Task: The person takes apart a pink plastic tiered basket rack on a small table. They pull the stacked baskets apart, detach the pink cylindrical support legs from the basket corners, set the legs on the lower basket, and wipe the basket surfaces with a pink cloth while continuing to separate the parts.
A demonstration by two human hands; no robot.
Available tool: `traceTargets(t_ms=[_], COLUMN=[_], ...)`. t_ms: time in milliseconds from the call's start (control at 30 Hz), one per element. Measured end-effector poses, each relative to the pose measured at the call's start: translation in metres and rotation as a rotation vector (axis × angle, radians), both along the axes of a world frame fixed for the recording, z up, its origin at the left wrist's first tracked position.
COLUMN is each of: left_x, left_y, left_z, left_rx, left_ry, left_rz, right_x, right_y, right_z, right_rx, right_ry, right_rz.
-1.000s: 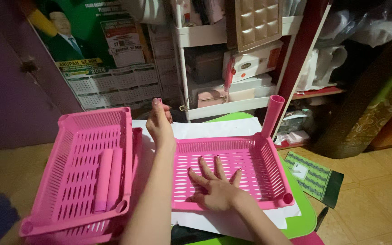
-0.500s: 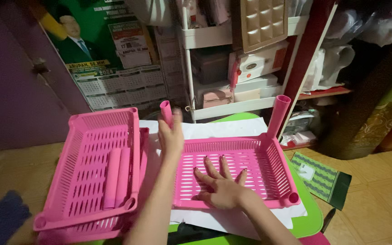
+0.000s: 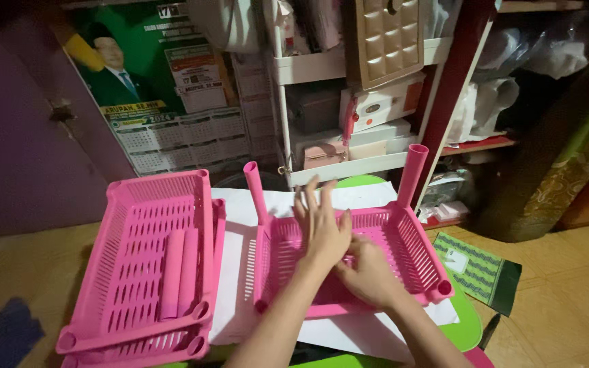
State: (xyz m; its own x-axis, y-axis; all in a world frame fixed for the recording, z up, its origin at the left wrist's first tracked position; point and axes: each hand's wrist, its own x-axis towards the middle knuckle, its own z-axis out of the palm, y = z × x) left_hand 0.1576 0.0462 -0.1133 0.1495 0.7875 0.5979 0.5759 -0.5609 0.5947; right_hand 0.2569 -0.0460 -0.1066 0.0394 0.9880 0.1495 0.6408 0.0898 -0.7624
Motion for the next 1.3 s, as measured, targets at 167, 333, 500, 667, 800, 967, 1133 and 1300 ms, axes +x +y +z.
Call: traceTargets(t_ms=[167, 333, 500, 667, 800, 967, 1133, 1300], left_x=[0.039, 0.049, 0.042, 0.041, 0.042, 0.043, 0.043, 0.044], left_y=[0.013, -0.008, -0.026, -0.024, -0.023, -0.023, -0.023, -0.022], left_z=[-0.020, -0.012, 0.004, 0.001, -0.005, -0.010, -0.013, -0.013], left_rx=[-0.081, -0.182, -0.293, -0.178, -0.219, -0.161, -0.075, -0.137], left_ry=[-0.017, 0.303, 0.447, 0.364, 0.514, 0.357, 0.269, 0.333], left_rz=[-0.217, -0.246, -0.237, -0.221, -0.195, -0.224, -0.245, -0.228], right_x=[0.036, 0.064, 0.097, 0.109, 0.106, 0.096, 0.097, 0.109], right_y=[-0.002, -0.003, 0.019, 0.059, 0.089, 0.100, 0.099, 0.099], right_z=[-0.009, 0.000, 0.018, 0.027, 0.035, 0.044, 0.048, 0.049], right_rx=[0.509, 0.550, 0.688, 0.457, 0.318, 0.248, 0.261, 0.119], right_ry=[-0.156, -0.084, -0.043, 0.192, 0.479, 0.695, 0.800, 0.895], right_rz=[-0.253, -0.525, -0.495, -0.386, -0.271, -0.420, -0.334, -0.211])
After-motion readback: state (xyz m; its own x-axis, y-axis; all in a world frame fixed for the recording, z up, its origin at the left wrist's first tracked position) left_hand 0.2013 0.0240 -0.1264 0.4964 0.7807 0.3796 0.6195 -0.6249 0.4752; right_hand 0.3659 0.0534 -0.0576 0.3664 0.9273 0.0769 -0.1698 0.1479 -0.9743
